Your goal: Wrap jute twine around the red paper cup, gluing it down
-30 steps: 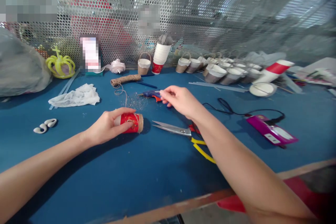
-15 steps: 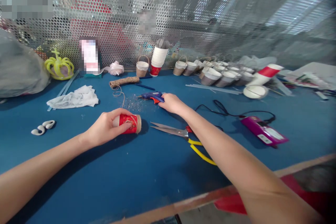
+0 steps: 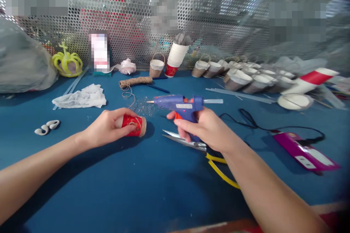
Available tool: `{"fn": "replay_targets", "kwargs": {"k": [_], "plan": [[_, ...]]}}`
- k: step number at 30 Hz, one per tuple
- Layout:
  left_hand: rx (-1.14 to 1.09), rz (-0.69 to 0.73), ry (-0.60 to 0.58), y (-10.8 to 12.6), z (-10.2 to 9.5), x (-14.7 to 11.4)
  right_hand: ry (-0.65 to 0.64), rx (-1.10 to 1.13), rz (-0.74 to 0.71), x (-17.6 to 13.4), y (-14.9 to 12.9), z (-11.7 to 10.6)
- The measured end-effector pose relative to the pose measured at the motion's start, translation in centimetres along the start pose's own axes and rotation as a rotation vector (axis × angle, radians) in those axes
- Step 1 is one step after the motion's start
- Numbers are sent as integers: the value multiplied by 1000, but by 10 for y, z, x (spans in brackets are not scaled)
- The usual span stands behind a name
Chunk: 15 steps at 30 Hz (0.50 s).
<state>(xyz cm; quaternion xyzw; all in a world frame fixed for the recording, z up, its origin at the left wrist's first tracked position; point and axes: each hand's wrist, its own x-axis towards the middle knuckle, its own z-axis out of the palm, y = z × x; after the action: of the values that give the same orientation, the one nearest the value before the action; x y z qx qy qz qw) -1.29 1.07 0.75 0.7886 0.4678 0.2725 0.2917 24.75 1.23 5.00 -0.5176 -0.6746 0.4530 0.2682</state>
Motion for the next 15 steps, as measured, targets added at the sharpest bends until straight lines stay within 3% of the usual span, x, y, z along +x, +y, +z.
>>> {"fn": "replay_targets", "kwargs": {"k": [7,15], "plan": [[-77,-27,-6,-1,2,2,-107,-173,37,-13,-7,6],[-61,-66,-13,1,0,2,-84,-393,-116,-17,-11,13]]}}
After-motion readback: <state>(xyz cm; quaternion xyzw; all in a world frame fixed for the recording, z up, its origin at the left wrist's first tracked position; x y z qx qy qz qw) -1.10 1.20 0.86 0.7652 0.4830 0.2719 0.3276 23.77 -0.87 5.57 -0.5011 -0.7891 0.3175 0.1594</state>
